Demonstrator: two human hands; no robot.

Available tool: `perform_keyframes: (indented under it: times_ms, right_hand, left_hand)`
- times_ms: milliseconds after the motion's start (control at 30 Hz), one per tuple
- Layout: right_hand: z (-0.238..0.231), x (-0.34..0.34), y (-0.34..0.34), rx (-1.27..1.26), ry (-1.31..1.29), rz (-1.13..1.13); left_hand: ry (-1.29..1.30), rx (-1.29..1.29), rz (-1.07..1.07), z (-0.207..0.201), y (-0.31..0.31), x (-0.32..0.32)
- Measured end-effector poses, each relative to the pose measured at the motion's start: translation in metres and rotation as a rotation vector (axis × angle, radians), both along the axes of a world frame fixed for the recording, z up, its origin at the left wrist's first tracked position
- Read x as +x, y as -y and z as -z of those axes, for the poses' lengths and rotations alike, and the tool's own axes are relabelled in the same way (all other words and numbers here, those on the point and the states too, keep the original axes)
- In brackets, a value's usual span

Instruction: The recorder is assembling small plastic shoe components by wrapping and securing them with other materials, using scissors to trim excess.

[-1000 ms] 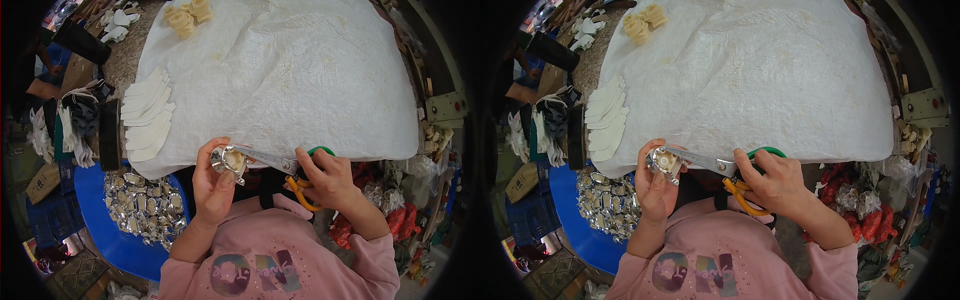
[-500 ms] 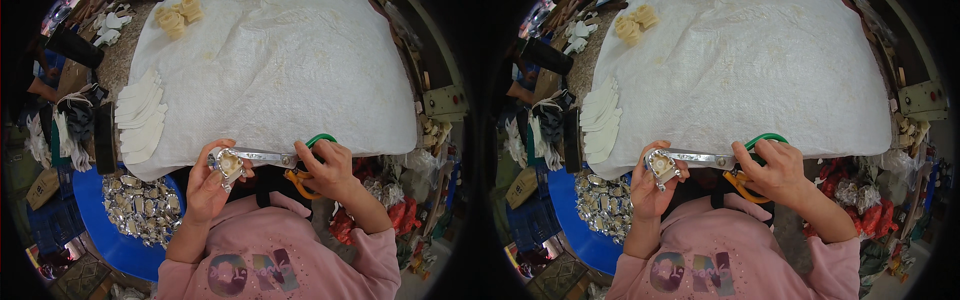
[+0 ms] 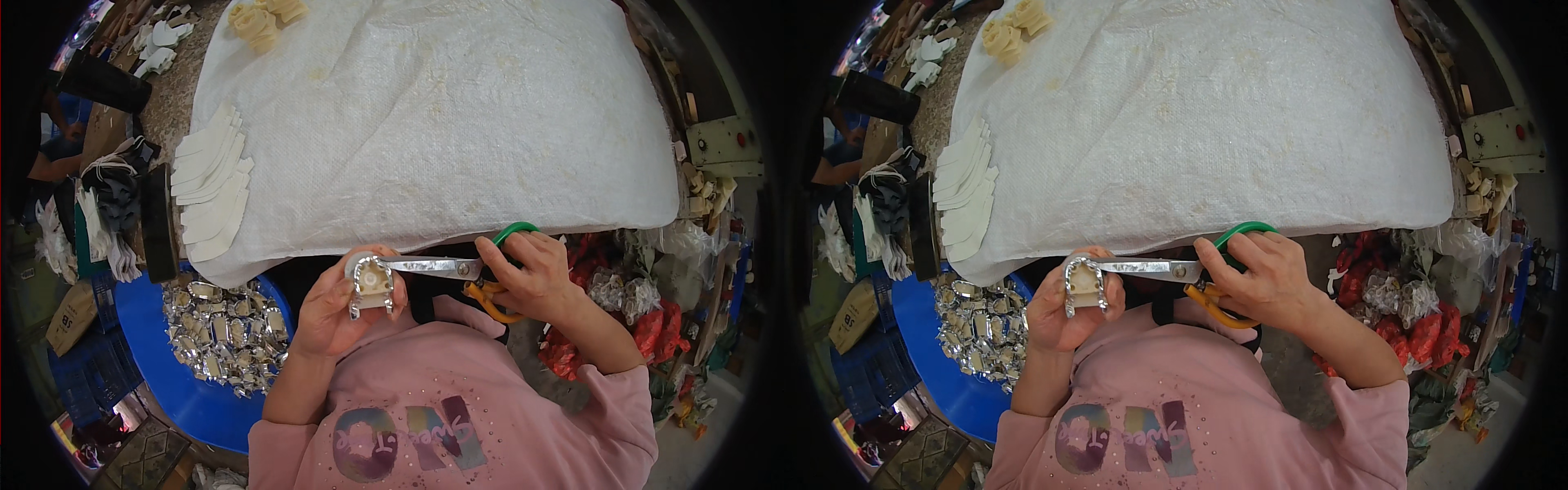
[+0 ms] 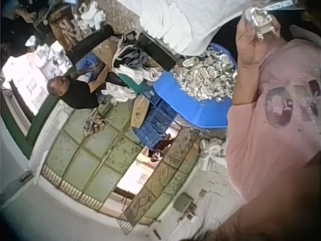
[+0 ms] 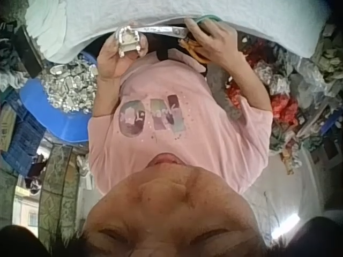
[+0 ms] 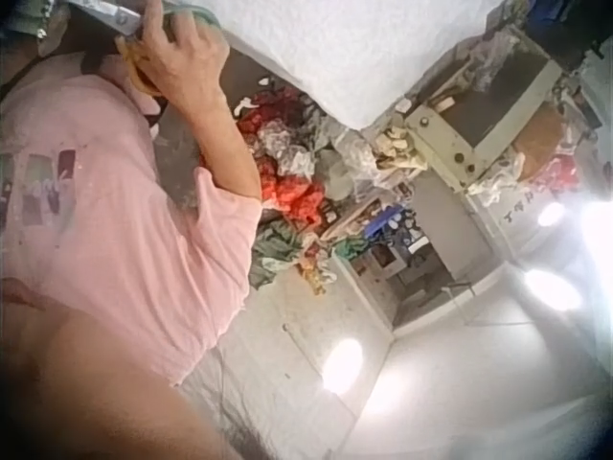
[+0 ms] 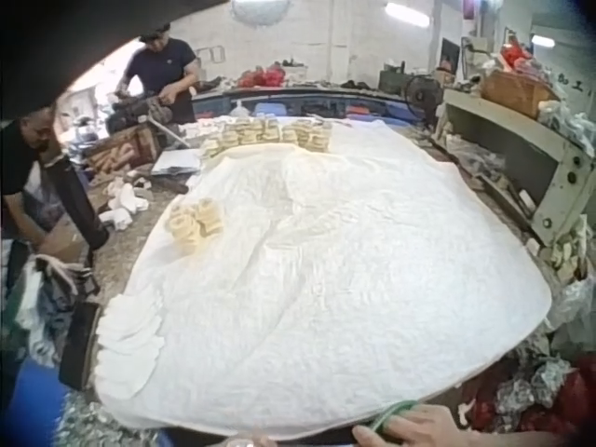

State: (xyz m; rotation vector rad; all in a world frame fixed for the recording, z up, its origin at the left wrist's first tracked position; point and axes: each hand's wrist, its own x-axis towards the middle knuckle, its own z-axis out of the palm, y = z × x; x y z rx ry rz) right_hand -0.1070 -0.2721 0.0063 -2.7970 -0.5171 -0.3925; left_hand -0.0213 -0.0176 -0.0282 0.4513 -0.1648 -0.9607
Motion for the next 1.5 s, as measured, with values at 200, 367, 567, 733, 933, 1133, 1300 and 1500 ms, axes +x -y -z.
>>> perform_keyframes:
  times_ms: [200,367,567,733,933,1133,1300,1500]
  right_hand:
    - [0.022,-0.033,0.001,0.033,-0.162,-0.035]
    - [0.049,-0.055,0.022,0.008,-0.378,0.021]
    - [0.039,-0.081,0.095,0.552,0.116,0.456]
    - [0.033,-0.087,0.262,0.373,0.181,1.199]
    - [0.038,-0.113,0.436,-0.093,-0.105,1.414]
    - [0.033,-0.134,0.517,-0.381,-0.224,1.594]
    - [0.005,-0.030,0.356,0.348,0.302,0.986]
    - [-0.007,0.040,0.027,0.393,0.071,-0.136]
  left_hand:
    - [-0.195,0.176,0.066,0.009,-0.009,-0.017]
    - [-0.096,0.229,-0.004,0.020,-0.025,-0.008]
    - [-0.103,0.054,-0.049,0.014,-0.024,-0.005]
    - [-0.148,0.000,-0.074,0.010,-0.018,-0.009]
    - [-0.122,0.074,-0.094,0.005,-0.016,-0.009]
    - [-0.108,0.149,-0.097,0.001,-0.006,-0.012]
    - [-0.093,0.106,-0.084,-0.002,0.003,-0.011]
    - [-0.120,0.082,-0.088,-0.010,0.021,-0.009]
